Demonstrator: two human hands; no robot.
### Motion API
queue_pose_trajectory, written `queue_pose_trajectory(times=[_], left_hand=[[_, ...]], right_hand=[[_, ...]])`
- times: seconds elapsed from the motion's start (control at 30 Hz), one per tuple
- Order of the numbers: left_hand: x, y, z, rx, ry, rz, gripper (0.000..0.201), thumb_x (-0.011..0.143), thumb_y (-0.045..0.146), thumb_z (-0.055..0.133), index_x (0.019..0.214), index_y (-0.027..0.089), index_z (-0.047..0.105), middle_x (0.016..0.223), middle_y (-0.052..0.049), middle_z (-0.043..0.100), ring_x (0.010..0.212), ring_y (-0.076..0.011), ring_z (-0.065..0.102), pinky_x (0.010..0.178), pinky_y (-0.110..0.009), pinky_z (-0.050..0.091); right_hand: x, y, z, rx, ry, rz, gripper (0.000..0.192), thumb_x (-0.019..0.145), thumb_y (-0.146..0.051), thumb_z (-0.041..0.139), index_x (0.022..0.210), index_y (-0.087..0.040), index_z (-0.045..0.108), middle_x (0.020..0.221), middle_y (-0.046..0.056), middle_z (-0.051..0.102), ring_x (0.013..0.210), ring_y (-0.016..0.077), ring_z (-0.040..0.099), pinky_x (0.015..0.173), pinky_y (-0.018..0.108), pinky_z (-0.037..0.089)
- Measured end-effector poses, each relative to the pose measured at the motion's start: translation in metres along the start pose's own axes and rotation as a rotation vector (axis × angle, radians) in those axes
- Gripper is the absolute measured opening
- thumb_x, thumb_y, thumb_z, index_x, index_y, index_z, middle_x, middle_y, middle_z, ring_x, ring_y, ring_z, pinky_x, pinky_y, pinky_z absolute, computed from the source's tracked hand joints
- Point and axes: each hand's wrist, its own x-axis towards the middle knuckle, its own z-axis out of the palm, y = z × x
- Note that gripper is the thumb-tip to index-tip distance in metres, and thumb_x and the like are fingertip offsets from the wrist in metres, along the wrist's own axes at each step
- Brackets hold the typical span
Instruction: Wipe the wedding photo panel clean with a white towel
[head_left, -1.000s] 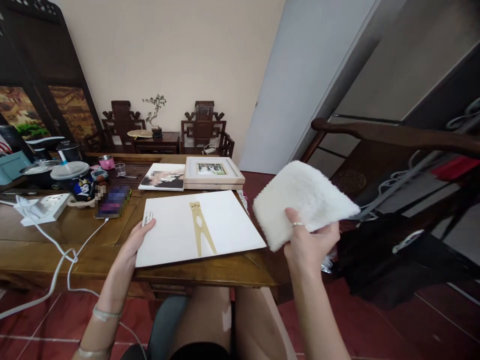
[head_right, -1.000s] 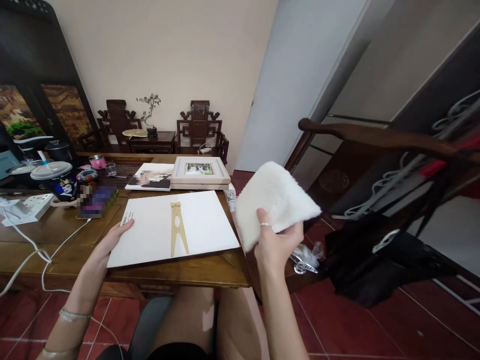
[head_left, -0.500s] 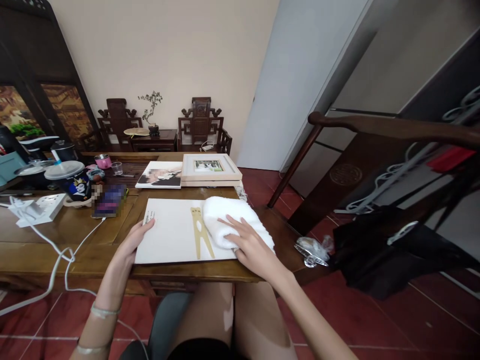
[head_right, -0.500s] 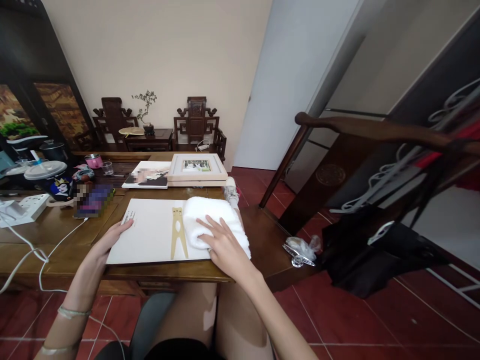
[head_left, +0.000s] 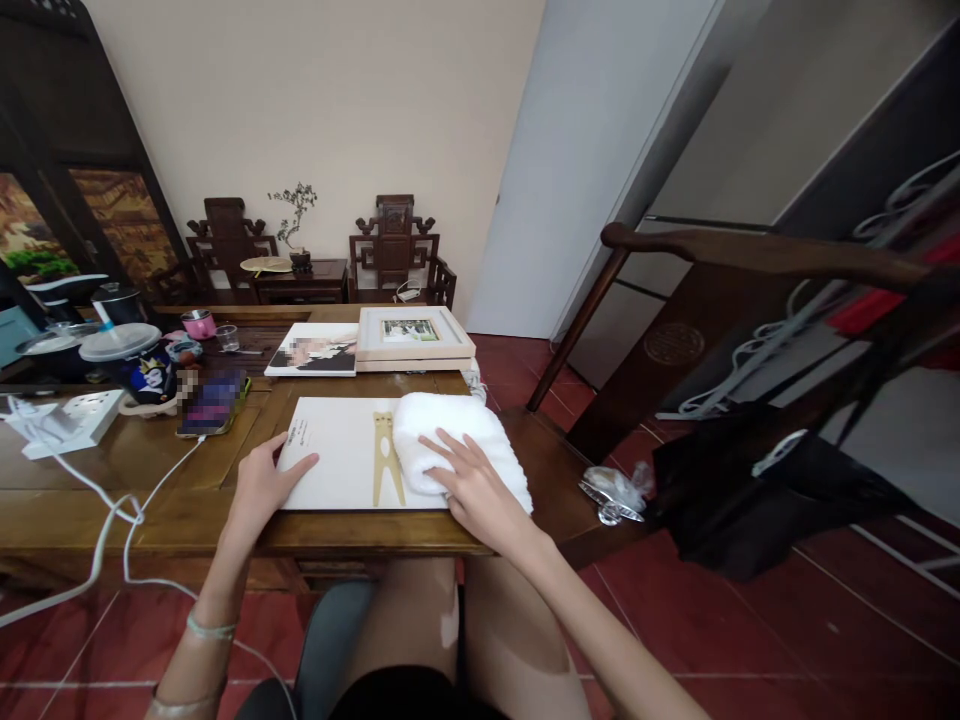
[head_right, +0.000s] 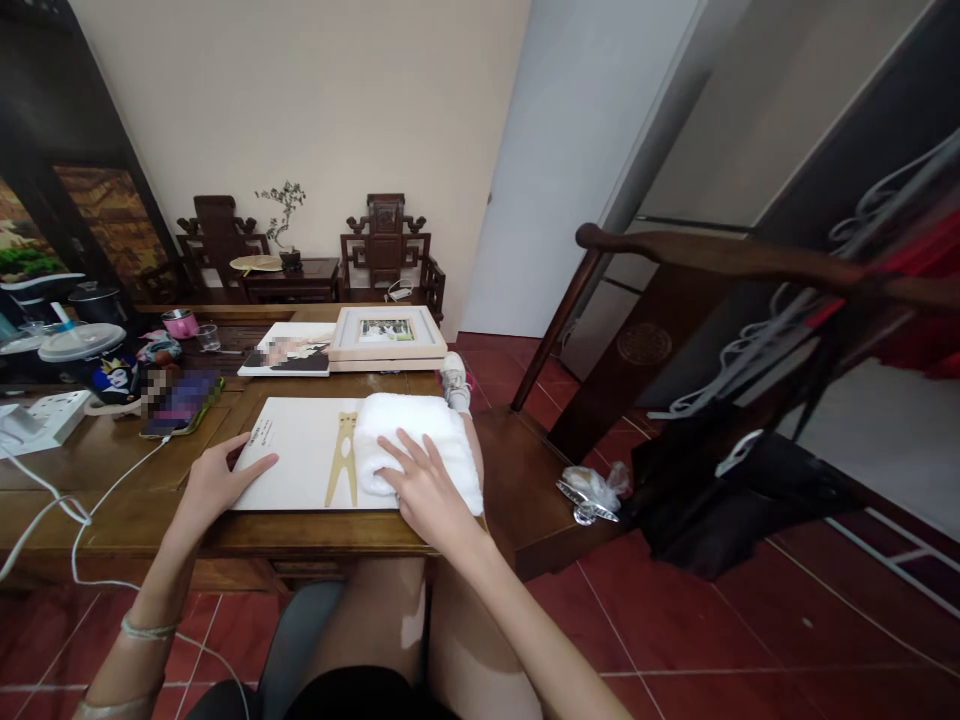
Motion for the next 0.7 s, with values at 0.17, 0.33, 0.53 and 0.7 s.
queue_pose_trajectory(times=[0.17,0.33,0.53,0.7], left_hand=[[-0.002,-0.001,0.0,-0.039,0.025,0.019,0.046,0.051,0.042,0.082,0.089,0.018,0.071,0.107,-0.014,0.068,0.115,-0.039,0.052,0.104,-0.045,0.031],[0.0,-0.005,0.005,-0.078,-0.065,0.232,0.045,0.063,0.042,0.075,0.101,0.019,0.069,0.134,-0.012,0.051,0.131,-0.0322,0.037,0.112,-0.04,0.02],[0.004,-0.012,0.012,-0.144,-0.248,0.309,0.046,0.076,0.045,0.064,0.114,0.019,0.064,0.137,-0.011,0.05,0.138,-0.0247,0.026,0.114,-0.04,0.013],[0.007,-0.018,0.012,-0.131,-0.249,0.317,0.049,0.077,0.048,0.061,0.115,0.018,0.063,0.14,-0.01,0.047,0.137,-0.0233,0.029,0.114,-0.038,0.013]], right_hand=[[0.0,0.0,0.002,-0.003,-0.003,-0.01,0.053,0.062,0.01,0.043,0.101,-0.016,0.067,0.14,0.012,0.046,0.136,0.0316,0.029,0.106,0.062,0.026],[0.002,-0.001,-0.001,-0.012,-0.027,-0.006,0.054,0.061,0.009,0.042,0.101,-0.017,0.067,0.14,0.011,0.046,0.136,0.0314,0.029,0.107,0.061,0.026],[0.01,0.015,-0.004,0.076,-0.061,-0.017,0.056,0.061,0.006,0.04,0.105,-0.018,0.064,0.139,0.011,0.048,0.135,0.0279,0.031,0.108,0.056,0.026],[0.042,0.048,0.004,0.093,-0.037,0.014,0.054,0.064,0.004,0.04,0.11,-0.015,0.062,0.126,0.014,0.058,0.133,0.0255,0.036,0.108,0.052,0.028]])
